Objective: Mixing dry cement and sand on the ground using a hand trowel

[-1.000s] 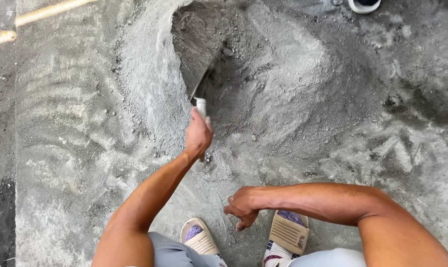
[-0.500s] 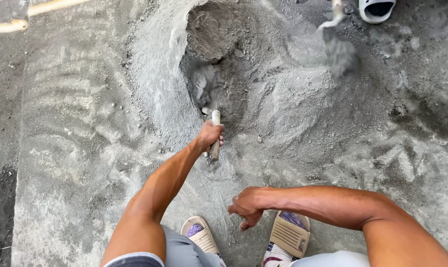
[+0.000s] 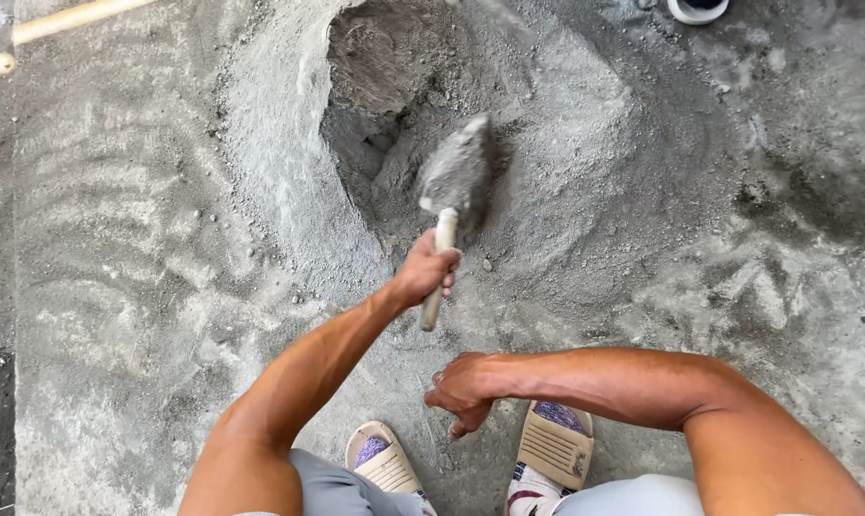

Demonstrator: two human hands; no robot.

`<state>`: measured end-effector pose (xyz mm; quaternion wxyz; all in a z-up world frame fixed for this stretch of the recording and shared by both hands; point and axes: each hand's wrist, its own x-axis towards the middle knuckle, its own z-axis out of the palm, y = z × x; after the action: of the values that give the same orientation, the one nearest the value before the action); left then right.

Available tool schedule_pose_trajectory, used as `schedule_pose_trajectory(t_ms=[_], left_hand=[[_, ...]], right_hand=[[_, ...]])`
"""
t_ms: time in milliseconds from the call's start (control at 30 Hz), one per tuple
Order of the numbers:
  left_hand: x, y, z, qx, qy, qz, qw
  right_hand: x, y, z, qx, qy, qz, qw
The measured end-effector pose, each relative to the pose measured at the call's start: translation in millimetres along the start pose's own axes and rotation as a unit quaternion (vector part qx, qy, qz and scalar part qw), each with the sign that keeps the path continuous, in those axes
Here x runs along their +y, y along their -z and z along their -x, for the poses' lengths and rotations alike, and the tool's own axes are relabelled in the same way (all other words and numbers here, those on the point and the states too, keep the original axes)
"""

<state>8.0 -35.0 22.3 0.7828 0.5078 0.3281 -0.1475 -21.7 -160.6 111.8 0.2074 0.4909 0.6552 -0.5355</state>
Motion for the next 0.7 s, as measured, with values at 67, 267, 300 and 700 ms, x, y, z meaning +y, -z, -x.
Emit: schedule_pose_trajectory(t_ms=[67,267,300,700], left_hand=[[13,-27,6,-0.005,-0.021,-0.071,0.997],[31,-65,1,-0.012,-0.115,-0.298,0.947],[37,-63,3,-0.010,-0.114,-0.299,0.947],[-17,58,36,0.226,-0.108,-0.487,0.837]], right_hand=[[0,1,1,0.011,0.009,0.004,1.000],[10,-11,-4,0.004,0.003,-0.006,1.000],[14,-16,-8,0.004,0.005,-0.005,1.000],[38,-27,-36,0.058,0.002,0.022,0.998]])
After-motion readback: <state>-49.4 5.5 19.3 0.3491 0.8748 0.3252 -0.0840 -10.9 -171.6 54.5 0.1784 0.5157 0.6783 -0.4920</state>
